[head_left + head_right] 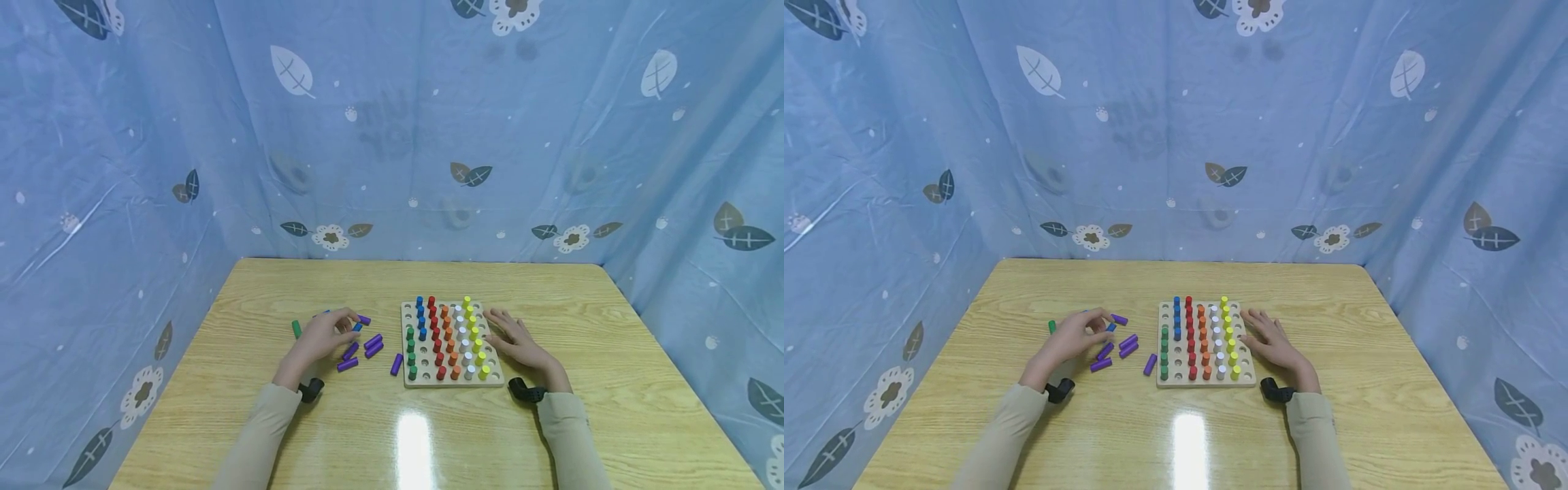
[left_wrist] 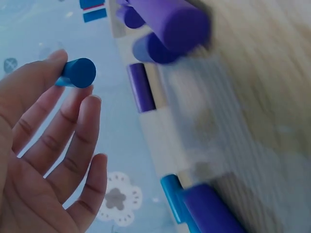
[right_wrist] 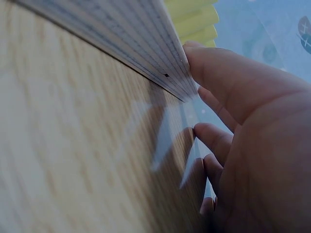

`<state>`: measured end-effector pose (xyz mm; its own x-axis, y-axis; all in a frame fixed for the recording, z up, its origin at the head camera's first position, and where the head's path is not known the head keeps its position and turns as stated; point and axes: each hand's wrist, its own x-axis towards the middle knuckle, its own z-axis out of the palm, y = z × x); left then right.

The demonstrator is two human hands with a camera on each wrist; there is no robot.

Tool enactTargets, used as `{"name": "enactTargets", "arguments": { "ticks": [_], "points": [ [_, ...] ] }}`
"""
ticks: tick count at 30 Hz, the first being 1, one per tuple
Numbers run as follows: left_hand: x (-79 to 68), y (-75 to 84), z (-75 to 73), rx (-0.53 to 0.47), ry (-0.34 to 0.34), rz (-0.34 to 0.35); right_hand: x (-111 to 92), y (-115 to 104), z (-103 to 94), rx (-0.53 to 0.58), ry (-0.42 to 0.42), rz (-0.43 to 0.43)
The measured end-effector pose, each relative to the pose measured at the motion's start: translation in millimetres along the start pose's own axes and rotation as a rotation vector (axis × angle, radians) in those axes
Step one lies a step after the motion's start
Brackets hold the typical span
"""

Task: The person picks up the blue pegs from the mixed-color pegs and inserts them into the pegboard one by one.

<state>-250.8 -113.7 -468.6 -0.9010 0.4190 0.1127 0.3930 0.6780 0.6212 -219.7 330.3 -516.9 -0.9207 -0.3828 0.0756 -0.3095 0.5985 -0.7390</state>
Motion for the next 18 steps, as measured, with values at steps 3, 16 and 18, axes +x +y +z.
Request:
{"name": "enactTargets", "arguments": {
  "ticks": [3,16,18],
  "points": [
    [2.7,4.1,2.5,-0.025,0.008,0.012,0,-1,-0.1,-0.003,0.000,-0.001],
    [10.2,23.7,13.2,-0.116,0.000,0.046,0,2,0.0,-0.007,-0.009,0.011],
    [11.7,25.9,15.1,-0.121,0.000,0.060,0,2,0.0,-0.009,-0.008,0.012]
  ]
}}
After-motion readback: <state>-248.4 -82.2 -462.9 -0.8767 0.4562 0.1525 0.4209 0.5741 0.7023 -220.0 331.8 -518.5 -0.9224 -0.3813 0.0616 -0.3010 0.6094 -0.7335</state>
